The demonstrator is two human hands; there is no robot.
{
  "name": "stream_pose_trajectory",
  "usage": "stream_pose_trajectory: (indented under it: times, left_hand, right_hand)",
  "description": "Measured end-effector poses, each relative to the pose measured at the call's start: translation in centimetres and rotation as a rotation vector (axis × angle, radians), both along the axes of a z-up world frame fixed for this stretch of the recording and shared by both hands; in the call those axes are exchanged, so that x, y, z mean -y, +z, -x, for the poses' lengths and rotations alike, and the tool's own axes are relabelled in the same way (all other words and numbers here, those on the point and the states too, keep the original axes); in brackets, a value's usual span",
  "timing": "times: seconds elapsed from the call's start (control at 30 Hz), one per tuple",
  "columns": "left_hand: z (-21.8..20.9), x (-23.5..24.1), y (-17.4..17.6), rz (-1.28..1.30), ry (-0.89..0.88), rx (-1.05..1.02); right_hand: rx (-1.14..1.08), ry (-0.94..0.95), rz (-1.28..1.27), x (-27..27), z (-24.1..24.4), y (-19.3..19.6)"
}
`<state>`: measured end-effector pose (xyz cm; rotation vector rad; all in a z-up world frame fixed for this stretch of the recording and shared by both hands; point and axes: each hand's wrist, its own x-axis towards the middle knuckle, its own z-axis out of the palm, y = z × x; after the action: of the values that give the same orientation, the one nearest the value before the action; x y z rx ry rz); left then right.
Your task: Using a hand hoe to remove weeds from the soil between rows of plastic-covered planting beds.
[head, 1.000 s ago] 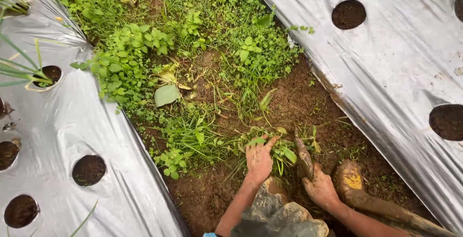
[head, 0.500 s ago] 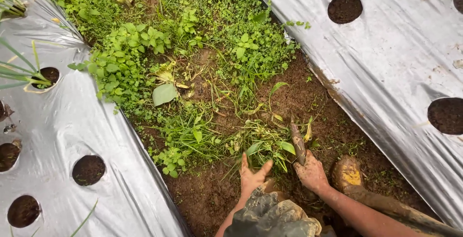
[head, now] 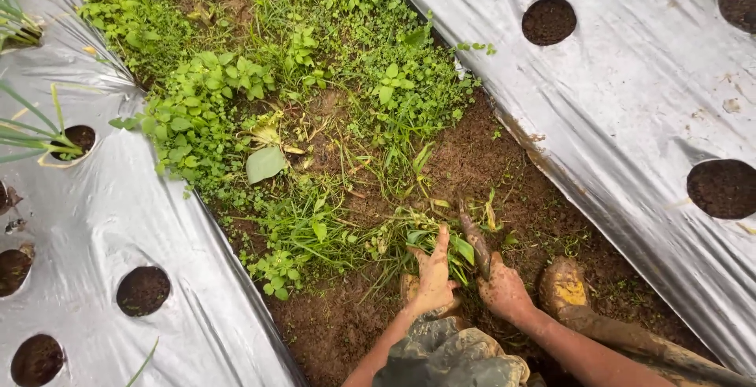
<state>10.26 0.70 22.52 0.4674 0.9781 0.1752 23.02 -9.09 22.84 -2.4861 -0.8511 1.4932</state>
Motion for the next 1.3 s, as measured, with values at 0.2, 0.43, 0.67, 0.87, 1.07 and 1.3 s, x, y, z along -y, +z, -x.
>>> stream_pose_trajectory:
  times: [0.2, 0.43, 0.67, 0.87, 1.07, 1.3]
  left_hand:
    - [1.4, 1.9, -9.3, -0.486, 0.075, 0.481]
    - [0.4, 2.0, -7.9, -0.823, -0.019, 0.266]
    - [-2.9, -0.1, -1.4, 0.021, 0.155, -0.723]
    - [-4.0, -0.8, -18.7, -0.019, 0.254, -1.046]
    - [-6.5, -0.1, -6.0, -0.226, 0.040, -0.764]
    - [-9.6, -3.2, -2.9, -0.310, 0.144, -0.623]
  right_hand:
    - [0.011, 0.152, -0.092, 3.5, 0.2, -2.9]
    - [-0.011, 0.120, 0.018, 1.9, -0.3, -0.4]
    - [-0.037, 0.201, 0.014, 1.0, -1.4, 0.6]
    - [-0.068, 0.185, 0.090, 1.5, -2.6, 3.4]
    - [-0.017, 0.077, -0.018, 7.4, -3.1, -3.8]
    - [0.033, -0.067, -0.081, 3.9, -3.2, -0.6]
